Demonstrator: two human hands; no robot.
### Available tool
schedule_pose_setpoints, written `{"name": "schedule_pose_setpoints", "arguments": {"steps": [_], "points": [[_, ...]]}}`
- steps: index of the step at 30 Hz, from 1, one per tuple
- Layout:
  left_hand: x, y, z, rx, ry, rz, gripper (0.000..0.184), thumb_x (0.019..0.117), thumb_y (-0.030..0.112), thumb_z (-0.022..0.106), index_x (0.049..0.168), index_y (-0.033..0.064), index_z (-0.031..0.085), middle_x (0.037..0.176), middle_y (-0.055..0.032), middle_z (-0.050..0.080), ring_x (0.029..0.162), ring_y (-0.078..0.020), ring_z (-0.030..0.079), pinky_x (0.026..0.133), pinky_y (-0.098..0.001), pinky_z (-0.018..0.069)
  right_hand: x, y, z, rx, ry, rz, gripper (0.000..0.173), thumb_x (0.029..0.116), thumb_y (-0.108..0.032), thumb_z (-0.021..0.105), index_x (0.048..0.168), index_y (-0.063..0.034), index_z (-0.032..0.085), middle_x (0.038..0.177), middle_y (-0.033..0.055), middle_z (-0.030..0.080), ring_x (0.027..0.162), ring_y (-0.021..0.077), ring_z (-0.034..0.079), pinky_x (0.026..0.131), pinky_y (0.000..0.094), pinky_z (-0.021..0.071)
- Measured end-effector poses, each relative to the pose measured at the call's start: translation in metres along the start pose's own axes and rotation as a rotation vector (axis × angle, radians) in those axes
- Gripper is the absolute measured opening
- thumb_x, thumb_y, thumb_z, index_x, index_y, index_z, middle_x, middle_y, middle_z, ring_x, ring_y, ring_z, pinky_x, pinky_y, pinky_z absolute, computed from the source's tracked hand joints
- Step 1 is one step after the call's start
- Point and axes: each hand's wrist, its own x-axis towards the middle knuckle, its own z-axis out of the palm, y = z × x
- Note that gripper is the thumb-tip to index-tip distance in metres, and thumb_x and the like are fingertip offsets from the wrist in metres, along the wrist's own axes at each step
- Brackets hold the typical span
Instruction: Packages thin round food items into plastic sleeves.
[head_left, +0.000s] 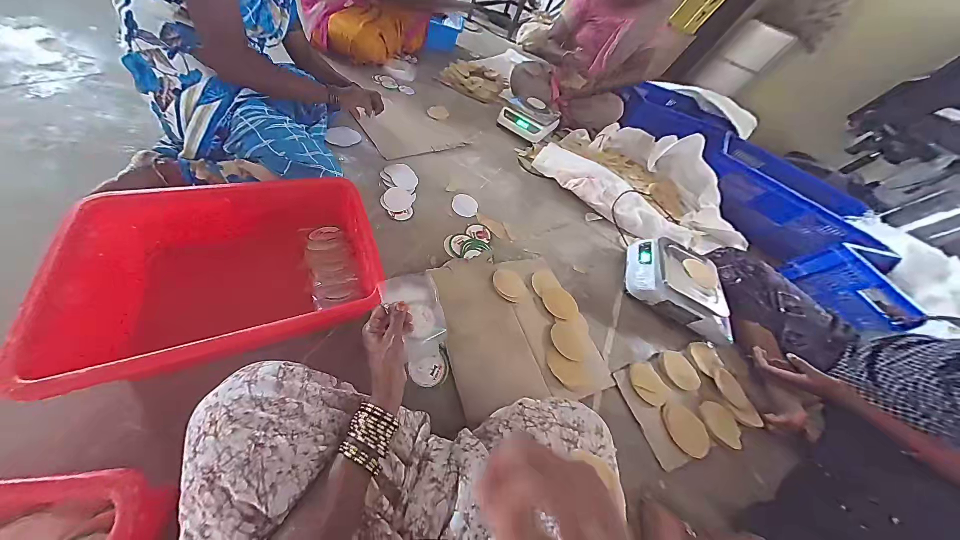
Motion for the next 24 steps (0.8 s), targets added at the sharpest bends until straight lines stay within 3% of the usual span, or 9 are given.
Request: {"name": "schedule_pose_setpoints", "arguments": {"steps": [2, 3, 5, 7, 9, 11, 16, 20, 24], "points": [[0.0, 0.002, 0.001, -0.011, 0.012, 0.033, 0.014, 0.1014, 0.003, 0.054, 0.092, 0.0005, 0.064, 0.071, 0.001, 0.066, 0.064, -0.0079, 0.064, 0.065, -0.0236, 0.0568, 0.032, 0.065, 0.021, -0.397, 0.029, 0.198, 0.02, 0.0978, -0.022, 0.063, 0.096, -0.0062, 0.075, 0.095, 0.0065, 0.073, 0.093, 0.0168, 0.071, 0.084, 0.0356, 0.0584], [0.0, 0.003, 0.003, -0.019, 0.023, 0.045, 0.014, 0.1012, 0.002, 0.054, 0.092, 0.0007, 0.064, 0.071, 0.0017, 0.066, 0.064, -0.0073, 0.064, 0.064, -0.0228, 0.0569, 0.046, 0.091, 0.03, -0.511, -0.049, 0.359, 0.021, 0.0975, -0.019, 0.063, 0.101, -0.0025, 0.075, 0.1, 0.0135, 0.073, 0.097, 0.0259, 0.071, 0.088, 0.0439, 0.0568], [0.001, 0.002, 0.003, -0.03, 0.044, 0.061, 0.014, 0.1009, 0.002, 0.054, 0.092, 0.0012, 0.065, 0.071, 0.0025, 0.066, 0.063, -0.0065, 0.064, 0.064, -0.0219, 0.0567, 0.074, 0.129, 0.05, -0.658, -0.296, 0.686, 0.03, 0.0998, -0.022, 0.06, 0.122, -0.0036, 0.07, 0.125, 0.0182, 0.067, 0.12, 0.0339, 0.063, 0.1, 0.0514, 0.0509], [0.002, 0.002, 0.001, -0.024, 0.05, 0.052, 0.014, 0.1012, 0.002, 0.054, 0.092, 0.0008, 0.065, 0.072, 0.0016, 0.066, 0.063, -0.0071, 0.064, 0.063, -0.0221, 0.0569, 0.091, 0.16, 0.076, -0.738, -0.419, 0.814, 0.043, 0.1, -0.028, 0.063, 0.133, -0.0014, 0.061, 0.139, 0.0219, 0.057, 0.129, 0.0396, 0.055, 0.101, 0.0562, 0.0496], [0.001, 0.004, 0.0, -0.015, 0.054, 0.032, 0.014, 0.1015, 0.003, 0.054, 0.092, 0.0007, 0.065, 0.072, 0.0009, 0.066, 0.064, -0.0076, 0.064, 0.064, -0.0224, 0.0568, 0.094, 0.179, 0.098, -0.794, -0.421, 0.842, 0.048, 0.1014, -0.027, 0.06, 0.139, 0.0033, 0.053, 0.145, 0.0258, 0.05, 0.131, 0.044, 0.053, 0.1, 0.0569, 0.0505], [0.002, 0.004, 0.001, -0.014, 0.052, 0.02, 0.014, 0.1013, 0.004, 0.055, 0.093, 0.0002, 0.065, 0.073, 0.001, 0.066, 0.065, -0.0075, 0.064, 0.065, -0.0225, 0.0569, 0.097, 0.184, 0.11, -0.843, -0.429, 0.868, 0.046, 0.1057, -0.015, 0.049, 0.144, 0.0095, 0.046, 0.149, 0.0305, 0.046, 0.132, 0.048, 0.052, 0.101, 0.0564, 0.0504], [0.002, 0.002, 0.003, -0.021, 0.025, 0.013, 0.015, 0.1014, 0.004, 0.054, 0.091, 0.0013, 0.066, 0.073, 0.0009, 0.066, 0.065, -0.0076, 0.064, 0.065, -0.0223, 0.0568, 0.095, 0.189, 0.117, -0.923, -0.462, 0.852, 0.042, 0.1067, -0.005, 0.041, 0.144, 0.0126, 0.044, 0.147, 0.0338, 0.047, 0.131, 0.0501, 0.053, 0.099, 0.0562, 0.0521], [0.002, 0.0, 0.002, 0.0, 0.022, 0.033, 0.015, 0.1017, 0.004, 0.054, 0.091, 0.0013, 0.065, 0.072, 0.0013, 0.066, 0.064, -0.0076, 0.065, 0.065, -0.0226, 0.057, 0.088, 0.198, 0.111, -0.919, -0.46, 0.74, 0.034, 0.1007, -0.003, 0.052, 0.132, 0.0087, 0.058, 0.139, 0.0296, 0.053, 0.129, 0.046, 0.054, 0.099, 0.0549, 0.0524], [0.003, -0.001, -0.001, 0.011, 0.029, 0.038, 0.014, 0.1015, 0.004, 0.055, 0.093, -0.0004, 0.065, 0.073, -0.0003, 0.067, 0.065, -0.0087, 0.065, 0.065, -0.0239, 0.0575, 0.086, 0.201, 0.103, -0.869, -0.405, 0.717, 0.029, 0.1032, -0.013, 0.051, 0.123, 0.0, 0.067, 0.13, 0.0223, 0.063, 0.125, 0.0422, 0.058, 0.1, 0.0576, 0.0502]]}}
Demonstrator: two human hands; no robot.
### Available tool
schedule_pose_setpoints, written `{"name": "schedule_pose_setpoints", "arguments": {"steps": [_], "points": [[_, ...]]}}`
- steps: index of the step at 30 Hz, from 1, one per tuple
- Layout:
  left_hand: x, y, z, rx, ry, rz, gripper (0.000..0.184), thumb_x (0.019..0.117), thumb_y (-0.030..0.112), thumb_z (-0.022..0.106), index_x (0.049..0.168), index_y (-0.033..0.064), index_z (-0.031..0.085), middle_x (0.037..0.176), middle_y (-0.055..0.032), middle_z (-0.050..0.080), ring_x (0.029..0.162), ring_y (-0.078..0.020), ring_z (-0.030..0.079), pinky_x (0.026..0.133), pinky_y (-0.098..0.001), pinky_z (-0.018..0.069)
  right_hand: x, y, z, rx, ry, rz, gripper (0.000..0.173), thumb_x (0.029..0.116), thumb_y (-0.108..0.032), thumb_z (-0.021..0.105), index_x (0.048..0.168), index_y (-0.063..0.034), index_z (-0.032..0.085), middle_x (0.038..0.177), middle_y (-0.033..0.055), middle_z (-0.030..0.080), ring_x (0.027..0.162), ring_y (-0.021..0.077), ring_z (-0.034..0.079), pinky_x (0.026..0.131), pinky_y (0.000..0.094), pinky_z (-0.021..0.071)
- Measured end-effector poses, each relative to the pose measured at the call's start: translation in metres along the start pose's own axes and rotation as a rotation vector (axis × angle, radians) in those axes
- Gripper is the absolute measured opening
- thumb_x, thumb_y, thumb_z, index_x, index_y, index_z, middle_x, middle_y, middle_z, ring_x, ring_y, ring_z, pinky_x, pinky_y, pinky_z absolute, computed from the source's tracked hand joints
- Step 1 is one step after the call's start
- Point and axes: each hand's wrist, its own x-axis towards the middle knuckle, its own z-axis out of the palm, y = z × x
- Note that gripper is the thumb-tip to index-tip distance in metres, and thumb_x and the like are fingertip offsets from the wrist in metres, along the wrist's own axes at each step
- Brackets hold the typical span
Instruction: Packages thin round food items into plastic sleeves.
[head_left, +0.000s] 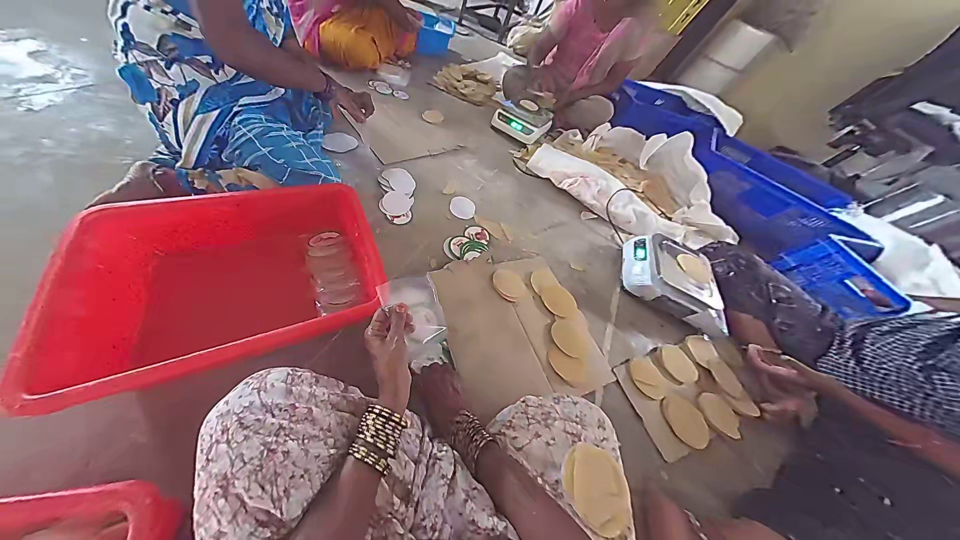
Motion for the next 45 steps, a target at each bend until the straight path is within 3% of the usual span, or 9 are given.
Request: {"name": "schedule_pose_setpoints", "arguments": {"steps": [4, 8, 16, 22, 27, 32, 35, 39, 45], "points": [[0.0, 0.002, 0.0, -0.011, 0.017, -0.009, 0.014, 0.1016, 0.004, 0.055, 0.092, -0.0001, 0.065, 0.073, 0.0005, 0.067, 0.064, -0.0077, 0.065, 0.064, -0.023, 0.0572, -0.028, 0.022, -0.021, 0.638, 0.237, 0.101, 0.03, 0.1031, -0.024, 0.057, 0.117, -0.0058, 0.076, 0.116, 0.0151, 0.073, 0.114, 0.0291, 0.067, 0.104, 0.0516, 0.0484], [0.001, 0.0, 0.002, -0.002, 0.007, -0.023, 0.015, 0.1018, 0.003, 0.055, 0.092, -0.0005, 0.064, 0.072, 0.0006, 0.065, 0.063, -0.0073, 0.064, 0.063, -0.0223, 0.0562, -0.052, 0.045, -0.027, 1.488, 0.419, 0.151, 0.015, 0.1003, -0.006, 0.061, 0.101, 0.0039, 0.073, 0.083, 0.0077, 0.072, 0.075, 0.0105, 0.067, 0.074, 0.0294, 0.0578], [-0.001, -0.003, -0.001, 0.009, -0.026, -0.044, 0.016, 0.1025, 0.004, 0.054, 0.09, 0.0013, 0.063, 0.071, 0.0014, 0.065, 0.062, -0.007, 0.064, 0.062, -0.0225, 0.0567, -0.131, 0.065, -0.057, 2.235, 0.096, 0.09, 0.08, 0.103, -0.068, 0.012, 0.137, -0.0062, 0.051, 0.117, 0.0201, 0.071, 0.095, 0.0336, 0.074, 0.074, 0.0451, 0.0638], [-0.003, -0.004, -0.002, 0.025, -0.037, -0.044, 0.015, 0.1025, 0.003, 0.053, 0.091, 0.0021, 0.062, 0.071, 0.0025, 0.065, 0.061, -0.0063, 0.063, 0.062, -0.0218, 0.0565, -0.159, 0.07, -0.066, 1.889, 0.578, 0.127, 0.016, 0.094, 0.005, 0.056, 0.089, -0.0009, 0.07, 0.077, 0.009, 0.074, 0.064, 0.0131, 0.071, 0.06, 0.0275, 0.0606], [-0.005, -0.003, -0.005, 0.046, -0.054, -0.039, 0.015, 0.1029, 0.005, 0.052, 0.09, 0.0039, 0.061, 0.072, 0.0046, 0.064, 0.062, -0.0053, 0.064, 0.062, -0.022, 0.0571, -0.196, 0.121, -0.066, 0.754, 1.203, 0.004, 0.016, 0.0904, -0.011, 0.067, 0.096, -0.0002, 0.077, 0.087, 0.001, 0.076, 0.08, -0.0015, 0.07, 0.077, 0.0151, 0.0571], [-0.007, -0.002, -0.002, 0.063, -0.055, -0.059, 0.015, 0.1033, 0.005, 0.053, 0.091, 0.0035, 0.061, 0.072, 0.0041, 0.065, 0.062, -0.0059, 0.064, 0.062, -0.022, 0.0575, -0.239, 0.174, -0.012, -0.179, 1.057, -0.055, 0.037, 0.0952, -0.015, 0.045, 0.11, -0.0044, 0.077, 0.114, 0.0125, 0.076, 0.11, 0.0309, 0.072, 0.1, 0.0487, 0.053], [-0.007, -0.003, -0.002, 0.084, -0.05, -0.066, 0.014, 0.1033, 0.006, 0.053, 0.092, 0.0031, 0.062, 0.073, 0.0039, 0.064, 0.063, -0.0063, 0.064, 0.063, -0.0224, 0.0578, -0.259, 0.176, 0.018, -0.216, 0.766, -0.06, 0.049, 0.0935, -0.03, 0.043, 0.123, -0.0055, 0.074, 0.133, 0.013, 0.069, 0.127, 0.0388, 0.062, 0.107, 0.066, 0.0402], [-0.007, -0.006, -0.003, 0.1, -0.069, -0.052, 0.014, 0.103, 0.005, 0.053, 0.092, 0.0031, 0.061, 0.074, 0.0039, 0.065, 0.063, -0.0062, 0.064, 0.063, -0.0225, 0.0578, -0.266, 0.181, 0.009, 0.016, 0.847, -0.037, 0.064, 0.1016, -0.058, 0.034, 0.121, -0.0126, 0.076, 0.132, 0.0071, 0.071, 0.13, 0.0245, 0.062, 0.116, 0.0519, 0.0375], [-0.011, -0.002, -0.005, 0.126, -0.088, -0.085, 0.016, 0.104, 0.007, 0.052, 0.093, 0.0036, 0.062, 0.074, 0.0033, 0.065, 0.063, -0.0069, 0.064, 0.062, -0.0229, 0.0578, -0.229, 0.189, -0.004, 0.634, 0.714, 0.394, 0.082, 0.0856, -0.055, 0.069, 0.142, 0.0022, 0.054, 0.126, 0.0201, 0.067, 0.114, 0.032, 0.065, 0.099, 0.0505, 0.0516]]}}
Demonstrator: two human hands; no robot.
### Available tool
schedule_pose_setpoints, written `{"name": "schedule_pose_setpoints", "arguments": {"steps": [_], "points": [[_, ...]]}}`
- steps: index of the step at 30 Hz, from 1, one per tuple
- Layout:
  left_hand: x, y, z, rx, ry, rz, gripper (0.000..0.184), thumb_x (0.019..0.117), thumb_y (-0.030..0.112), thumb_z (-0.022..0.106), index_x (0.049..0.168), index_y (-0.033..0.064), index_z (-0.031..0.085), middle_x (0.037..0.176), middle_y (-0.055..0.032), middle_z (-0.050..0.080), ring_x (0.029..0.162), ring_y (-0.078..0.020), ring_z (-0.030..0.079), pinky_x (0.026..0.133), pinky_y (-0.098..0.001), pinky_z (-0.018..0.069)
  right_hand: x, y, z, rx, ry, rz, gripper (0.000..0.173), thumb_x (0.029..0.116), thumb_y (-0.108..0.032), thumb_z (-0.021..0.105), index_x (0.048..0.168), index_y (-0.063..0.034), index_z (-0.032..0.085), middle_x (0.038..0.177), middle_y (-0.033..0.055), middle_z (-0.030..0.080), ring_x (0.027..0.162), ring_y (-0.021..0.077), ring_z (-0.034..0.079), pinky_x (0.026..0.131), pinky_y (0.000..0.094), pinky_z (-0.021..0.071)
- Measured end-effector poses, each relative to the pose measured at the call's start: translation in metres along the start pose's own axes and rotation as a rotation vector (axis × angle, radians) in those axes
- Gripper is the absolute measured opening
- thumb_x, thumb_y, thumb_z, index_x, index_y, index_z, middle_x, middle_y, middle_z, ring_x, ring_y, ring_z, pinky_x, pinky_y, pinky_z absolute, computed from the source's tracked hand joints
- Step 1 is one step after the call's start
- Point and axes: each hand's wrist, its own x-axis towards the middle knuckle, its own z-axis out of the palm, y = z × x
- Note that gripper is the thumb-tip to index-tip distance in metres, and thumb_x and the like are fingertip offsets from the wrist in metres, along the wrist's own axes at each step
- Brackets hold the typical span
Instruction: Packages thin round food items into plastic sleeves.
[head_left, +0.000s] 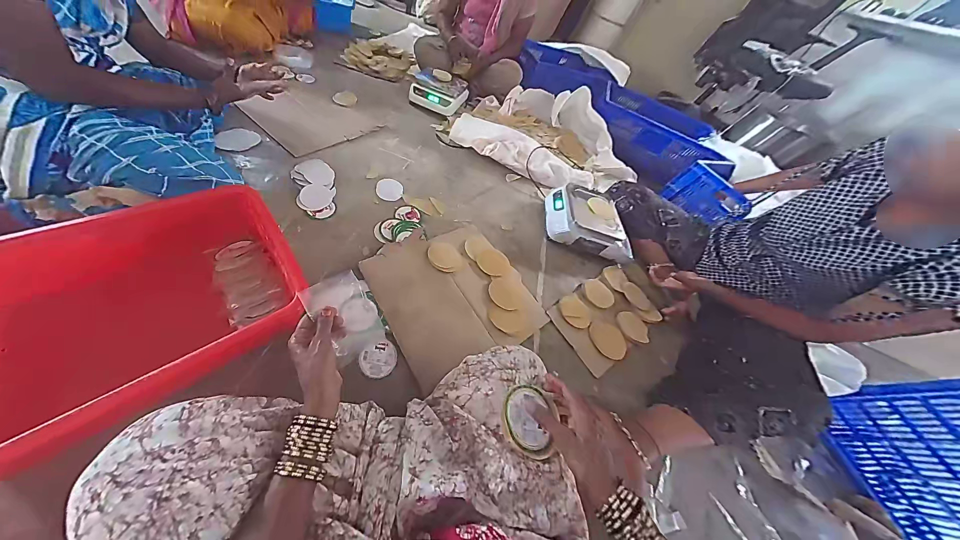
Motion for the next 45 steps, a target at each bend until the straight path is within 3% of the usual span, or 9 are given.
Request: {"name": "schedule_pose_setpoints", "arguments": {"steps": [3, 6, 9, 14, 19, 25, 29, 32, 45], "points": [[-0.002, 0.001, -0.001, -0.004, -0.013, -0.021, 0.015, 0.1044, 0.008, 0.052, 0.094, 0.004, 0.062, 0.074, 0.0033, 0.066, 0.062, -0.007, 0.065, 0.061, -0.0219, 0.0574, 0.01, -0.006, -0.003, 0.066, -0.14, 0.151, 0.093, 0.0676, -0.033, 0.089, 0.146, -0.002, 0.048, 0.113, 0.0191, 0.07, 0.099, 0.0313, 0.07, 0.091, 0.0525, 0.0559], [-0.003, 0.0, 0.001, 0.012, -0.087, -0.025, 0.007, 0.0983, 0.002, 0.059, 0.104, 0.0012, 0.062, 0.081, 0.0027, 0.068, 0.068, -0.0068, 0.066, 0.067, -0.0234, 0.0585, 0.005, -0.024, -0.015, 0.332, -0.247, 0.243, 0.053, 0.0676, -0.009, 0.086, 0.117, -0.0036, 0.069, 0.1, 0.0102, 0.075, 0.088, 0.0186, 0.074, 0.08, 0.0361, 0.0624], [-0.004, -0.001, 0.001, 0.039, -0.194, -0.044, 0.025, 0.0917, -0.005, 0.063, 0.117, -0.0042, 0.059, 0.09, -0.0016, 0.069, 0.075, -0.0085, 0.067, 0.074, -0.0253, 0.0586, -0.005, -0.045, -0.028, 0.484, -0.15, 0.198, 0.025, 0.0715, -0.004, 0.082, 0.095, -0.0039, 0.075, 0.083, 0.0044, 0.075, 0.073, 0.011, 0.072, 0.068, 0.0273, 0.0606], [-0.006, 0.001, 0.004, 0.143, -0.297, 0.033, 0.016, 0.0912, 0.0, 0.067, 0.107, -0.0021, 0.067, 0.091, -0.0012, 0.071, 0.08, -0.0076, 0.067, 0.077, -0.0252, 0.0579, -0.006, -0.022, -0.02, 0.345, 0.231, -0.213, 0.027, 0.0809, -0.027, 0.079, 0.099, -0.0078, 0.074, 0.093, -0.002, 0.072, 0.084, 0.004, 0.069, 0.076, 0.0212, 0.0593], [-0.023, 0.018, 0.005, 0.249, -0.325, 0.358, 0.024, 0.0873, 0.005, 0.072, 0.108, -0.0058, 0.069, 0.099, -0.0053, 0.074, 0.094, -0.007, 0.07, 0.089, -0.027, 0.0591, -0.001, -0.003, -0.004, 0.024, 0.187, -0.157, 0.044, 0.086, -0.028, 0.075, 0.115, 0.004, 0.072, 0.1, 0.0191, 0.075, 0.092, 0.0273, 0.073, 0.088, 0.0521, 0.0564], [-0.076, 0.052, -0.007, 0.242, -0.486, 0.717, 0.011, 0.0965, 0.03, 0.069, 0.105, 0.0234, 0.072, 0.105, 0.0134, 0.071, 0.1, 0.0032, 0.066, 0.089, -0.0183, 0.0567, -0.003, -0.056, -0.039, 0.257, 0.138, -0.149, 0.027, 0.0841, -0.008, 0.077, 0.108, 0.0051, 0.071, 0.094, 0.0108, 0.074, 0.086, 0.0102, 0.071, 0.083, 0.0331, 0.059], [-0.109, 0.063, -0.014, 0.174, -0.559, 0.763, 0.009, 0.0984, 0.026, 0.068, 0.106, 0.0204, 0.069, 0.104, 0.0105, 0.068, 0.101, 0.0024, 0.064, 0.089, -0.0157, 0.054, -0.013, -0.108, -0.067, 0.519, 0.253, -0.43, 0.028, 0.0793, 0.004, 0.075, 0.103, -0.0112, 0.072, 0.096, -0.0129, 0.076, 0.088, -0.0038, 0.071, 0.082, 0.02, 0.0611], [-0.13, 0.069, -0.022, 0.178, -0.636, 0.739, 0.01, 0.0994, 0.024, 0.066, 0.105, 0.016, 0.069, 0.103, 0.0063, 0.067, 0.102, 0.0009, 0.063, 0.09, -0.0157, 0.0529, -0.02, -0.14, -0.09, 0.555, 0.241, -0.658, 0.031, 0.0859, -0.008, 0.079, 0.11, -0.0255, 0.072, 0.106, -0.0202, 0.075, 0.096, -0.0049, 0.07, 0.086, 0.0178, 0.0602], [-0.175, 0.074, -0.022, 0.111, -0.845, 0.663, 0.021, 0.1006, 0.022, 0.065, 0.106, 0.001, 0.066, 0.106, -0.005, 0.066, 0.107, -0.0017, 0.06, 0.096, -0.0157, 0.0472, -0.053, -0.168, -0.078, 0.665, -0.059, -1.023, 0.023, 0.0958, -0.015, 0.07, 0.115, -0.0025, 0.067, 0.108, 0.0096, 0.075, 0.105, 0.0127, 0.071, 0.096, 0.0285, 0.0576]]}}
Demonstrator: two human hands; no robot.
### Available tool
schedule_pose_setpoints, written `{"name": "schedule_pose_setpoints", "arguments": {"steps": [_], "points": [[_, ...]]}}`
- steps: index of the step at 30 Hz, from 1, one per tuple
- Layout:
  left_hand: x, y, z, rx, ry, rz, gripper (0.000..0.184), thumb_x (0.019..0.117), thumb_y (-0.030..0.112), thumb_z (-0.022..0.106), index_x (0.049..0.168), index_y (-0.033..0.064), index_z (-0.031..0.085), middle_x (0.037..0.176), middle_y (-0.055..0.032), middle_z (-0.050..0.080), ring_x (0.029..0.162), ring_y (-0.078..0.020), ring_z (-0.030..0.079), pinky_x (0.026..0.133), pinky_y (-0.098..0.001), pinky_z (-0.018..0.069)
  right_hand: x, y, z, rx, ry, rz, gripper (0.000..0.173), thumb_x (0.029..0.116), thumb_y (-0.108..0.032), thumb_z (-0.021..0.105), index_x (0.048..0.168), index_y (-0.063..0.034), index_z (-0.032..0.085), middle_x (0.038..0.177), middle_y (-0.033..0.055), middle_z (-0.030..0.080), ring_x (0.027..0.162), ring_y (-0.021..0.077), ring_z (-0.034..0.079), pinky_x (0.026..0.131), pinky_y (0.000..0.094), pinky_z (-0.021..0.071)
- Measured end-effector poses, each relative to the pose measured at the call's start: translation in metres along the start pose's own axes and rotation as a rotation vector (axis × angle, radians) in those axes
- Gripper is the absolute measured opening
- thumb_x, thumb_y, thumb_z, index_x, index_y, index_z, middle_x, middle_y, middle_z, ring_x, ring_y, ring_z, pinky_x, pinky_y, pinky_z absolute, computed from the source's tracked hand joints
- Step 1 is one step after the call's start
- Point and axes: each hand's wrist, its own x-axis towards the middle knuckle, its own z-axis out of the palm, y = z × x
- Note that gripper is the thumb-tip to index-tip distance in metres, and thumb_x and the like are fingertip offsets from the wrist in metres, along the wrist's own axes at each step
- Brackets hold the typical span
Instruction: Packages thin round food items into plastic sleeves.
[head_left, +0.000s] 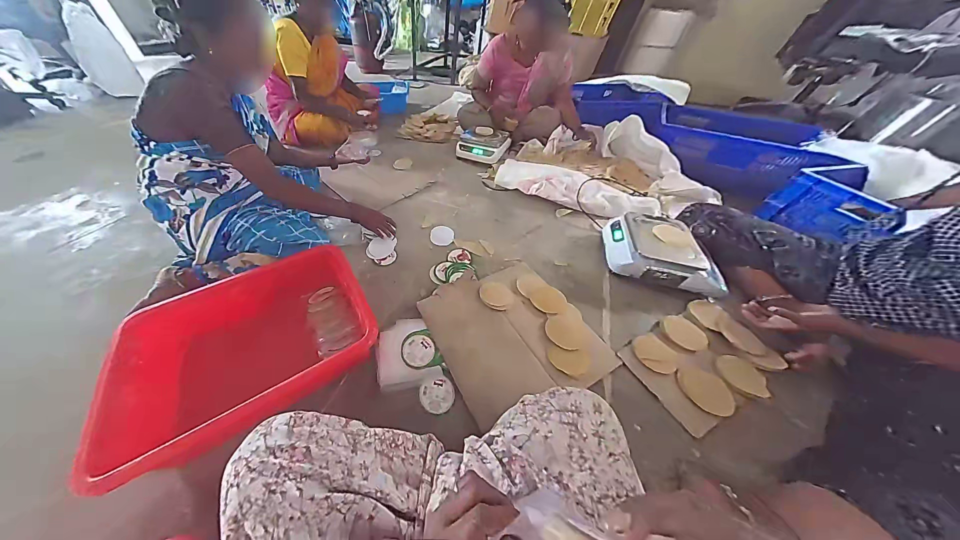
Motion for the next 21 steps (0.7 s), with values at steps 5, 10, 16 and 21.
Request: {"name": "schedule_pose_setpoints", "arguments": {"steps": [5, 10, 16, 21], "points": [[-0.005, 0.0, 0.005, -0.032, 0.004, -0.015, 0.019, 0.1001, 0.018, 0.065, 0.104, -0.0012, 0.067, 0.104, -0.0065, 0.066, 0.104, -0.0027, 0.061, 0.095, -0.0156, 0.0481, 0.001, -0.005, -0.001, 0.05, -0.005, 0.036, 0.023, 0.0949, -0.014, 0.071, 0.114, -0.0012, 0.067, 0.107, 0.0095, 0.074, 0.104, 0.0117, 0.071, 0.094, 0.0267, 0.0579], [-0.012, 0.001, 0.009, -0.079, -0.015, -0.05, 0.019, 0.1009, 0.017, 0.063, 0.104, -0.0015, 0.068, 0.103, -0.0078, 0.067, 0.103, -0.0045, 0.062, 0.093, -0.0167, 0.0502, 0.003, -0.013, -0.004, 0.07, -0.013, 0.062, 0.027, 0.0936, -0.014, 0.072, 0.118, -0.0028, 0.066, 0.109, 0.0087, 0.074, 0.106, 0.0113, 0.071, 0.095, 0.0275, 0.0579], [-0.014, 0.003, 0.014, -0.095, -0.005, -0.067, 0.018, 0.1005, 0.015, 0.063, 0.104, -0.0022, 0.068, 0.103, -0.0083, 0.067, 0.103, -0.0055, 0.062, 0.093, -0.0172, 0.0496, 0.001, -0.01, 0.008, 0.023, -0.136, 0.12, 0.019, 0.0957, -0.012, 0.071, 0.108, 0.0022, 0.068, 0.102, 0.0139, 0.075, 0.103, 0.0137, 0.072, 0.096, 0.0273, 0.0571], [-0.018, 0.011, 0.013, -0.139, -0.007, -0.202, 0.012, 0.0951, 0.009, 0.068, 0.093, -0.0032, 0.068, 0.106, -0.0066, 0.07, 0.107, -0.0012, 0.062, 0.095, -0.0183, 0.0506, 0.003, -0.008, 0.011, -0.023, -0.136, 0.455, 0.021, 0.0887, -0.012, 0.079, 0.103, 0.0015, 0.071, 0.095, 0.0069, 0.076, 0.093, 0.0027, 0.069, 0.085, 0.0206, 0.0561]]}}
